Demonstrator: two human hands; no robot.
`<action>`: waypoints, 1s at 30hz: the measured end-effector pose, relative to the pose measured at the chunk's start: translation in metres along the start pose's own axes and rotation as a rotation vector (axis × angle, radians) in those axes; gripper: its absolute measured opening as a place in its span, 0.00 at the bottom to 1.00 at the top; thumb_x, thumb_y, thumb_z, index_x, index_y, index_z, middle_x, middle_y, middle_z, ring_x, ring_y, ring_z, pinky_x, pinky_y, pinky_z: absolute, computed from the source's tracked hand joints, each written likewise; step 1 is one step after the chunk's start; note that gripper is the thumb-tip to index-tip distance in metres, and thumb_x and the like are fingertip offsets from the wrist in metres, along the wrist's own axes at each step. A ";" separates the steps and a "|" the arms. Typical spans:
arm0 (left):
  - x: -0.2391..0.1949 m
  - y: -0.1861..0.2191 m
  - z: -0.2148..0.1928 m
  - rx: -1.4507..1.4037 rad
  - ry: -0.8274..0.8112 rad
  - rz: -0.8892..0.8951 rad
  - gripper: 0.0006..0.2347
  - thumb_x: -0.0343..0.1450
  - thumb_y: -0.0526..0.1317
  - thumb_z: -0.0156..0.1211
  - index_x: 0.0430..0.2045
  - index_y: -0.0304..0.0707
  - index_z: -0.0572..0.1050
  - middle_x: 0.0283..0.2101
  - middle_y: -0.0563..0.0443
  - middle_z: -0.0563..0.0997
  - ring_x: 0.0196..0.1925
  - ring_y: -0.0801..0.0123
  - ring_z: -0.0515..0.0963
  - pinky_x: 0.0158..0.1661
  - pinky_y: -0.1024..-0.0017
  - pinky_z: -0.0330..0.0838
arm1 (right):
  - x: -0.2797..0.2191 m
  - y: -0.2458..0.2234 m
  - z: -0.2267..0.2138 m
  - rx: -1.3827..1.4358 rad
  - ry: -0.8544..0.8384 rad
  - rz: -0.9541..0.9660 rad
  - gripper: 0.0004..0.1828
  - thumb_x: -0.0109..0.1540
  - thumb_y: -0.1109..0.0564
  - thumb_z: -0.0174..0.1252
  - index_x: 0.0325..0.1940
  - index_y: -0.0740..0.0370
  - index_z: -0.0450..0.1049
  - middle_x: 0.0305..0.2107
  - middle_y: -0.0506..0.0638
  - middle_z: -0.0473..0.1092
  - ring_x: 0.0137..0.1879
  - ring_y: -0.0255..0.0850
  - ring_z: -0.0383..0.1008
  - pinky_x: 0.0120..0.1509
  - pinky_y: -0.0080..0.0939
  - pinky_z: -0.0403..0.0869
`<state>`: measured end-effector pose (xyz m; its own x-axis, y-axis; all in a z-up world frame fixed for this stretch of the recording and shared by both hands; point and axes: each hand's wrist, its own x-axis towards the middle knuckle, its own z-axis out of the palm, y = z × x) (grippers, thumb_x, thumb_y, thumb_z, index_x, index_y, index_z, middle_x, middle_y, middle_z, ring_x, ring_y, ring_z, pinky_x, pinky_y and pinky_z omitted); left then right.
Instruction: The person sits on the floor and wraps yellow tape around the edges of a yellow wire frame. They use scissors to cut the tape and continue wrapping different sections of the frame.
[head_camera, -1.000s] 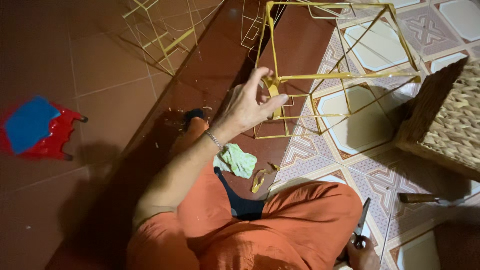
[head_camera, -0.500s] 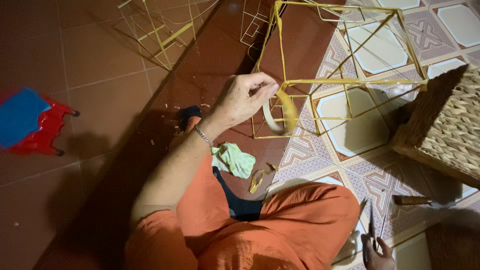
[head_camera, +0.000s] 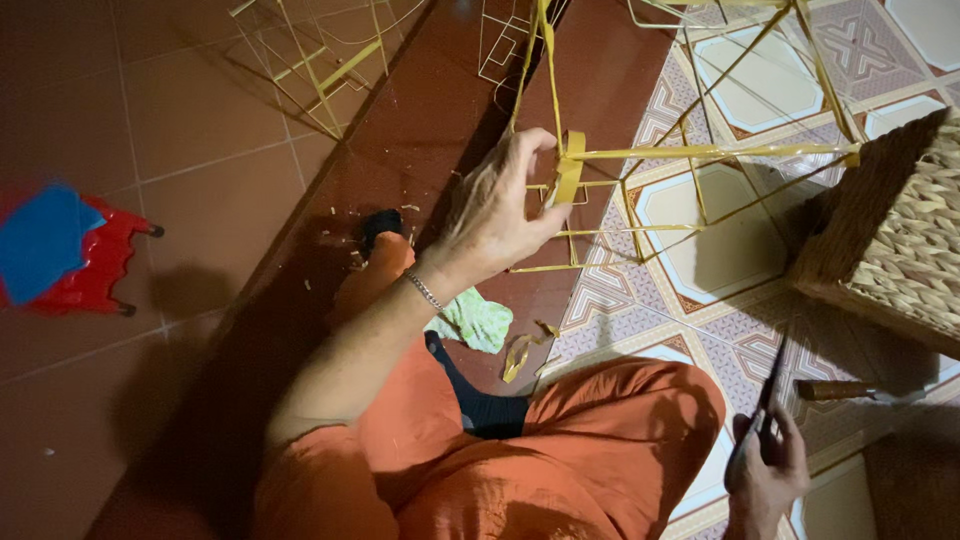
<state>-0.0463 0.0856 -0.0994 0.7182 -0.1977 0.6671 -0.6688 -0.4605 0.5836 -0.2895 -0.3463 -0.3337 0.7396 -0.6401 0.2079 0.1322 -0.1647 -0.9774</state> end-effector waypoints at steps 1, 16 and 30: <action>-0.001 0.000 -0.001 -0.045 -0.056 -0.095 0.26 0.67 0.40 0.70 0.57 0.38 0.64 0.43 0.47 0.74 0.41 0.64 0.78 0.42 0.65 0.77 | -0.003 -0.007 0.008 -0.009 -0.016 0.007 0.24 0.69 0.71 0.53 0.71 0.72 0.68 0.51 0.61 0.75 0.53 0.42 0.79 0.62 0.38 0.79; -0.003 0.004 -0.021 0.008 -0.006 0.001 0.21 0.69 0.26 0.61 0.57 0.40 0.67 0.45 0.49 0.78 0.48 0.60 0.80 0.51 0.61 0.77 | -0.028 -0.002 0.133 0.206 -0.329 0.297 0.26 0.64 0.62 0.60 0.67 0.63 0.70 0.37 0.46 0.74 0.38 0.30 0.72 0.40 0.28 0.71; -0.009 0.000 0.001 -0.188 0.002 -0.106 0.24 0.71 0.37 0.68 0.59 0.34 0.63 0.39 0.45 0.81 0.36 0.65 0.84 0.37 0.67 0.80 | -0.042 0.013 0.157 0.240 -0.448 0.303 0.27 0.64 0.63 0.61 0.68 0.68 0.68 0.36 0.41 0.70 0.38 0.27 0.68 0.41 0.26 0.69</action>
<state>-0.0528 0.0865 -0.1061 0.7865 -0.1550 0.5978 -0.6134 -0.3089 0.7269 -0.2154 -0.2032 -0.3612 0.9675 -0.2441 -0.0668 -0.0215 0.1835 -0.9828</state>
